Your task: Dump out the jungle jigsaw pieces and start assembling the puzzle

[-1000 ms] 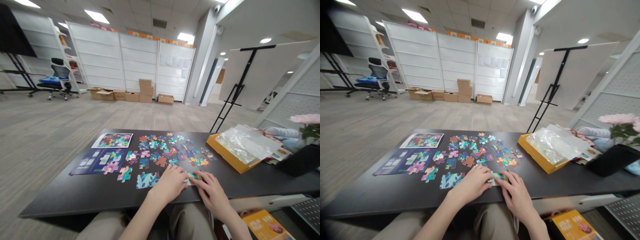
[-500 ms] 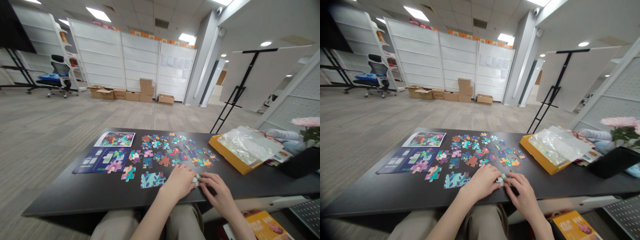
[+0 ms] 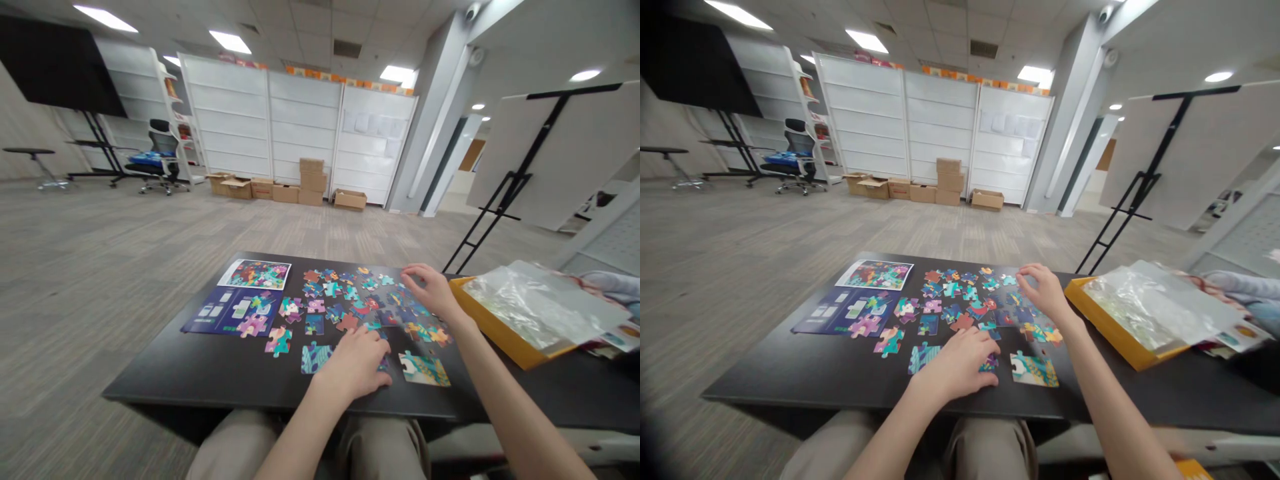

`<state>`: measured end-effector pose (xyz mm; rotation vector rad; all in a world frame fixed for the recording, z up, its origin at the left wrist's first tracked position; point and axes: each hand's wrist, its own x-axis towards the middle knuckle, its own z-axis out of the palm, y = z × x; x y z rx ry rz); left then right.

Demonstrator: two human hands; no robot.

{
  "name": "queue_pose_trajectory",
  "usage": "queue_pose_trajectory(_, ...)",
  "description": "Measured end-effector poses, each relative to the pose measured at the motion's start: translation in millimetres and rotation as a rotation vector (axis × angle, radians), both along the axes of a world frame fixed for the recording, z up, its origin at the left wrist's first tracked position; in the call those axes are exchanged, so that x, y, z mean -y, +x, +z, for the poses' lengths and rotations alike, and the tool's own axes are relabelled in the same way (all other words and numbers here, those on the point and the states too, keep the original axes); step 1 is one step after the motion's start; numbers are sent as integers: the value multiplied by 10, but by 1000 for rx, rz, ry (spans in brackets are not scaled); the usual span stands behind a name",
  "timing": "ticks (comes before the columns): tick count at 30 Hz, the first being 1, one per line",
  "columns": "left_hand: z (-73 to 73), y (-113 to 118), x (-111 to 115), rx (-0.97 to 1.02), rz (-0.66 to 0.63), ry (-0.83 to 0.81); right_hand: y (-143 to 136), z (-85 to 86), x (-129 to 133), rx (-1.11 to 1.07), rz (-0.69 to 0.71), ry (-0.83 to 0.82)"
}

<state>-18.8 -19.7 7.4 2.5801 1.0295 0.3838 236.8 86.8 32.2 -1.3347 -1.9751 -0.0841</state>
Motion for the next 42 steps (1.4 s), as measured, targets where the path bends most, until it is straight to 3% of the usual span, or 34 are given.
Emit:
queue_pose_trajectory(4,23,-22,7,-23,8,-18,51,-238,-564,127,-178,-103)
queue_pose_trajectory(7,30,-34,16,-25,11,-32,119,-515,-678,190,-235,-171)
queue_pose_trajectory(10,13,-44,17,-18,18,-35,174,-665,-665,238,-233,-240)
queue_pose_trajectory(16,-48,-57,-1,17,14,-46,131,-627,-603,253,-200,-269)
queue_pose_trajectory(25,-72,-65,1,26,30,-21,-98,-727,-564,351,83,-177)
queue_pose_trajectory(31,-68,-84,-3,43,32,-40,-123,-722,-548,354,150,-178)
queue_pose_trajectory(34,-56,-91,-3,46,29,-52,-133,-692,-522,344,122,-196)
queue_pose_trajectory(39,-20,-94,-10,37,24,-70,-118,-665,-501,360,-82,-243)
queue_pose_trajectory(42,-15,-103,-16,41,16,-75,-103,-637,-489,378,-127,-303)
